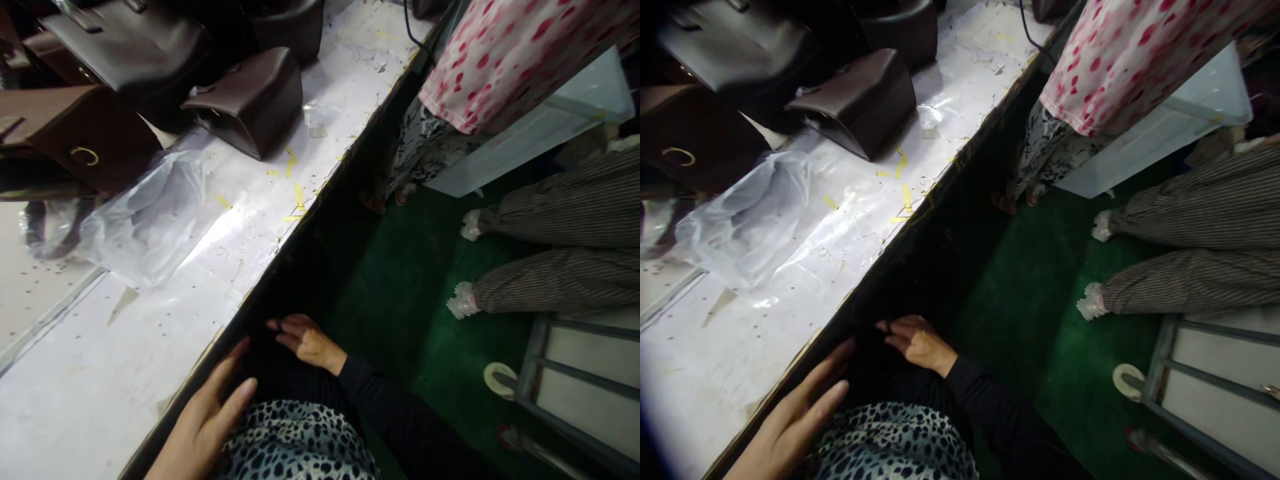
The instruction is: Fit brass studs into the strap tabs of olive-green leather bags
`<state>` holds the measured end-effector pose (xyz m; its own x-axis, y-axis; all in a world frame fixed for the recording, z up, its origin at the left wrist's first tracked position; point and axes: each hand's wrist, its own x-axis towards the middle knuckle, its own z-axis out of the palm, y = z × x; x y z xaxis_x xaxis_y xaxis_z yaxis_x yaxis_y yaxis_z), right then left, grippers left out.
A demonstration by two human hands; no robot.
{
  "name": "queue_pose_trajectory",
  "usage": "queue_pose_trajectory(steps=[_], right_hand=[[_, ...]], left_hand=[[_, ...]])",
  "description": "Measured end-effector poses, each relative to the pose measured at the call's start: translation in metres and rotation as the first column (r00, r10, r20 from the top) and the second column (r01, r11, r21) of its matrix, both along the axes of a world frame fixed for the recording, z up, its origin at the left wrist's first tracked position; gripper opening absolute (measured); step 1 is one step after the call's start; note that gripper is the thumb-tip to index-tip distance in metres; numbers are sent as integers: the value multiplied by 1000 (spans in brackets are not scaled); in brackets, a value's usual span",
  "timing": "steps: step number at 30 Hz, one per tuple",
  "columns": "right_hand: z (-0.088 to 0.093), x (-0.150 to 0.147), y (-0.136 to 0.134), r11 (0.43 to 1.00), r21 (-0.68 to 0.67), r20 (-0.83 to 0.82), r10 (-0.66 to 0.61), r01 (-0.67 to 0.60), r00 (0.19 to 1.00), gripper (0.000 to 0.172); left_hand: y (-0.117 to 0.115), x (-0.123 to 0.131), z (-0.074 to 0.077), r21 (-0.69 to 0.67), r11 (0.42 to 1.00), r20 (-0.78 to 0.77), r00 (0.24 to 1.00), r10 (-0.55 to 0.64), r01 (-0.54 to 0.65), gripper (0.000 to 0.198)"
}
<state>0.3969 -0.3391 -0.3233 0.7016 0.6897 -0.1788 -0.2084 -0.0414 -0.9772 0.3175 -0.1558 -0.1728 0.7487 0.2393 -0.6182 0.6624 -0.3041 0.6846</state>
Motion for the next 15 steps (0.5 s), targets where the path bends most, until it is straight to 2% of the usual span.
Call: queue_pose_trajectory(steps=[1,2,4,5,6,7,8,9,10,11,12,13,14,15], right_hand=[[12,-11,-3,997,-1,134,81,-81,988,30],[23,-21,-6,986,-32,310,168,-167,936,26],[39,-39,-7,941,-119,592,324,-318,738,25],[44,-45,-7,917,-147,666,370,-372,648,26],[46,-50,-8,906,-135,684,378,-401,624,26],[48,-53,-9,906,-84,659,363,-415,659,25],[48,-54,-11,913,-1,580,332,-407,744,26],[48,-54,-14,926,108,427,286,-362,858,31],[48,-52,-17,940,229,194,211,-253,958,38],[47,-50,-20,940,329,-101,129,-90,987,44],[47,-46,-23,922,375,-399,66,97,914,49],[46,-42,-24,891,364,-640,25,273,768,56],[46,-36,-25,853,320,-796,6,412,605,65],[45,-30,-25,821,279,-879,9,499,476,74]], left_hand=[[-5,12,-7,-117,989,-74,994,79,-87,67],[-10,22,-13,-240,951,-164,974,157,-194,70],[-20,40,-20,-418,817,-325,905,274,-398,72],[-25,46,-20,-461,751,-369,872,322,-473,68],[-28,50,-18,-485,712,-373,856,358,-508,63],[-29,51,-14,-497,704,-334,860,385,-508,58],[-30,50,-9,-499,729,-265,883,387,-469,56],[-28,45,-2,-483,783,-179,920,349,-391,55],[-26,38,4,-454,849,-88,962,259,-270,54],[-24,29,9,-407,905,-4,991,135,-125,49],[-22,19,13,-349,937,70,997,-13,37,43],[-21,9,16,-294,933,149,974,-171,209,38],[-22,0,18,-230,900,238,918,-316,370,37],[-25,-6,20,-157,835,341,823,-455,527,39]])
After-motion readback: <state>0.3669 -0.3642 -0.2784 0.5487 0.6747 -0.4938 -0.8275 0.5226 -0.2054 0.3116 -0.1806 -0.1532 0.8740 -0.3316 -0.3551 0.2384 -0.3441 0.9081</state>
